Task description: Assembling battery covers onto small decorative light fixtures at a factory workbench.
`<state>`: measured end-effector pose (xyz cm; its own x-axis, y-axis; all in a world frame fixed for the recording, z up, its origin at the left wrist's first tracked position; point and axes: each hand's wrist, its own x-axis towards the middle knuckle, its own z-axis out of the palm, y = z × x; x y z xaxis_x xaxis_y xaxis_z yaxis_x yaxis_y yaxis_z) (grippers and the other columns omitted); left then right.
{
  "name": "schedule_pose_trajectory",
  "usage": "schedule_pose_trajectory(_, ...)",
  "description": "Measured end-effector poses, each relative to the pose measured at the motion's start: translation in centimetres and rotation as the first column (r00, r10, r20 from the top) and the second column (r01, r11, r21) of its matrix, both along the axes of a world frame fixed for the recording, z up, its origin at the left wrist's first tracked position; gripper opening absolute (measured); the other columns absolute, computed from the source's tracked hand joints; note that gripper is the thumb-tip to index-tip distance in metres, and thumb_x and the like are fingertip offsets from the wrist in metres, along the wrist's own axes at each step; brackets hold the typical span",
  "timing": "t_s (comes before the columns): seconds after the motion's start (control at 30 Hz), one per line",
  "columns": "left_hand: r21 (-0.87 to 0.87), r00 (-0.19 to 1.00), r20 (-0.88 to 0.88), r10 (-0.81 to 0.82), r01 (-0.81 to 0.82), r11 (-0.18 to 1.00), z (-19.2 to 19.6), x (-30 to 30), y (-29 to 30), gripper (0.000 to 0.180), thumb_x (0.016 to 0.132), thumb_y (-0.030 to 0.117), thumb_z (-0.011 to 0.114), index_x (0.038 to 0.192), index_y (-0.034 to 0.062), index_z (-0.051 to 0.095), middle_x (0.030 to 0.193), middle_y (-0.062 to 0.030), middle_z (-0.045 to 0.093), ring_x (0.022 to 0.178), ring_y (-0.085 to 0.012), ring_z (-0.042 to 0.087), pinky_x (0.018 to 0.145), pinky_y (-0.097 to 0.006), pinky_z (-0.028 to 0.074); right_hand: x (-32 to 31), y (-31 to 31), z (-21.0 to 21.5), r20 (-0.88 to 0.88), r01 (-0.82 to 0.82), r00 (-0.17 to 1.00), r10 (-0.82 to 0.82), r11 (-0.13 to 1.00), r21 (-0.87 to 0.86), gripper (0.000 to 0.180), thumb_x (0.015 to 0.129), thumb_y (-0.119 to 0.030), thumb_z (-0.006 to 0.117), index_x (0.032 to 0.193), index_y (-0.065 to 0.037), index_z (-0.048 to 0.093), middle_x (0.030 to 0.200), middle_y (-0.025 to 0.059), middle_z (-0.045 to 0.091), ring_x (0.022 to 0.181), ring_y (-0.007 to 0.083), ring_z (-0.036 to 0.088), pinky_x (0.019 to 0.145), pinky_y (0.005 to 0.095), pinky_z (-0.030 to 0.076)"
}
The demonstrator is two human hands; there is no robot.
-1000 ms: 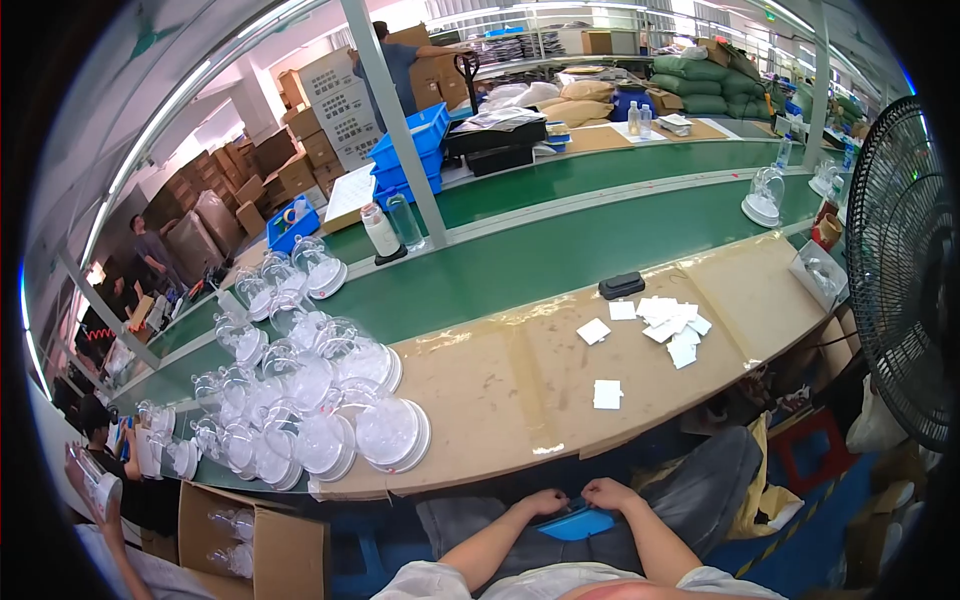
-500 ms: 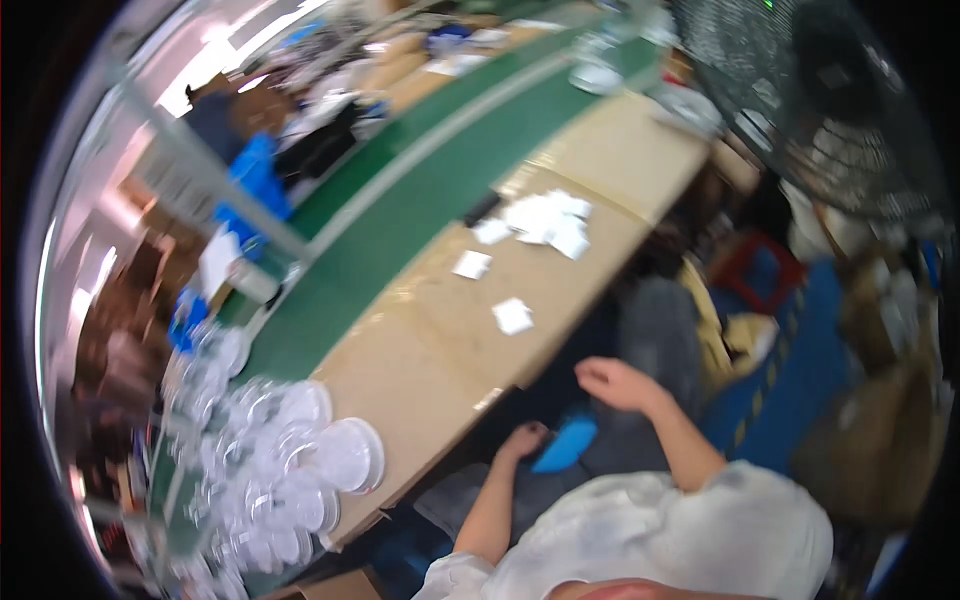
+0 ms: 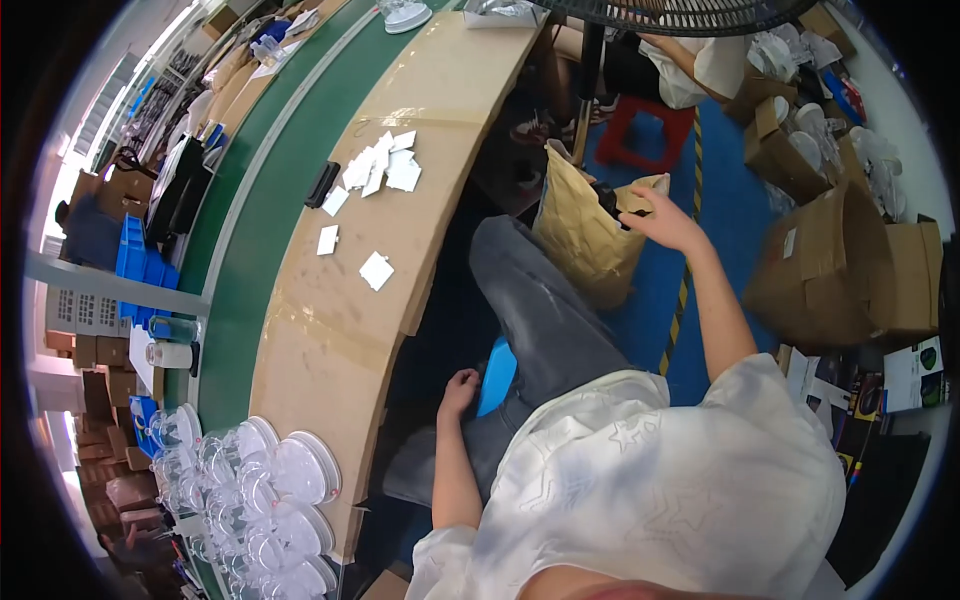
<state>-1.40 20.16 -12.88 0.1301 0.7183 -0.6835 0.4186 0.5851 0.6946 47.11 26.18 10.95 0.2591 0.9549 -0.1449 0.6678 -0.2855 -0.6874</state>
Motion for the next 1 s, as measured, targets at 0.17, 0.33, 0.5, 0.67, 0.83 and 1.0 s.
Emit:
schedule_pose_trajectory(0.17,0.002,0.997,-0.06,-0.04,0.04,0.999,-0.5,0.2,0.6,0.03,0.093,0.021,0.057,0.115,0.0002,0.06,0.1,-0.01,0.066,0.088,-0.0176,0.063,0.081,-0.031,0.051,-0.5,3.4,-7.0,0.161,-0.192,0.968,0.19,0.981,-0.003,0.055,0.081,-0.034,0.068,0.12,0.002,0.054,0.114,0.0223,0.06,0.109,0.0347,0.057,0.092,0.0416,0.045)
schedule_pose_trajectory(0.33,0.014,0.997,-0.075,0.003,-0.002,1.0,-0.8,-0.6,0.0,0.03,0.093,0.021,0.058,0.115,-0.0001,0.06,0.099,-0.0098,0.067,0.089,-0.0175,0.063,0.082,-0.03,0.051,-0.9,1.0,-11.9,0.069,-0.168,0.984,0.166,0.986,0.02,0.031,0.085,-0.027,0.061,0.1,0.0,0.063,0.09,0.024,0.065,0.09,0.04,0.062,0.078,0.0462,0.048)
schedule_pose_trajectory(0.5,0.0,0.996,-0.091,0.018,-0.019,1.0,-1.3,-0.9,-0.3,0.032,0.091,0.02,0.054,0.114,-0.0002,0.062,0.1,-0.0105,0.067,0.094,-0.0186,0.063,0.083,-0.031,0.05,-1.3,-4.9,-15.3,-0.085,-0.092,0.993,0.083,0.99,-0.107,0.033,0.087,-0.029,0.06,0.105,-0.002,0.064,0.092,0.0227,0.066,0.09,0.0391,0.062,0.078,0.0422,0.049)
schedule_pose_trajectory(0.67,0.054,0.995,-0.101,0.015,-0.01,0.998,-1.3,-2.3,-1.6,0.033,0.089,0.02,0.055,0.114,-0.0015,0.061,0.101,-0.0121,0.067,0.088,-0.0196,0.064,0.079,-0.032,0.05,-7.0,-11.6,-18.1,-0.104,-0.174,0.983,0.151,0.947,-0.27,0.032,0.088,-0.031,0.06,0.099,-0.002,0.066,0.084,0.0214,0.066,0.08,0.0345,0.065,0.071,0.0396,0.049)
schedule_pose_trajectory(0.83,0.066,0.993,-0.112,-0.039,0.046,0.997,0.1,1.3,0.0,0.034,0.089,0.019,0.055,0.114,-0.003,0.06,0.094,-0.013,0.068,0.08,-0.0196,0.063,0.074,-0.033,0.049,-4.7,-23.4,-26.6,-0.632,-0.073,0.765,-0.123,0.959,-0.275,0.026,0.087,-0.026,0.062,0.093,-0.001,0.066,0.08,0.0126,0.068,0.076,0.0189,0.064,0.066,0.0359,0.049)
schedule_pose_trajectory(1.0,-0.004,0.972,-0.21,-0.107,0.109,0.994,3.1,0.5,0.1,0.034,0.089,0.021,0.056,0.113,-0.003,0.06,0.094,-0.0146,0.068,0.082,-0.0214,0.064,0.075,-0.034,0.049,-6.3,-24.4,-24.0,-0.724,-0.096,0.671,-0.16,0.949,-0.3,0.02,0.089,-0.019,0.061,0.092,0.0,0.066,0.083,0.0045,0.067,0.081,0.0084,0.055,0.07,0.0313,0.048)
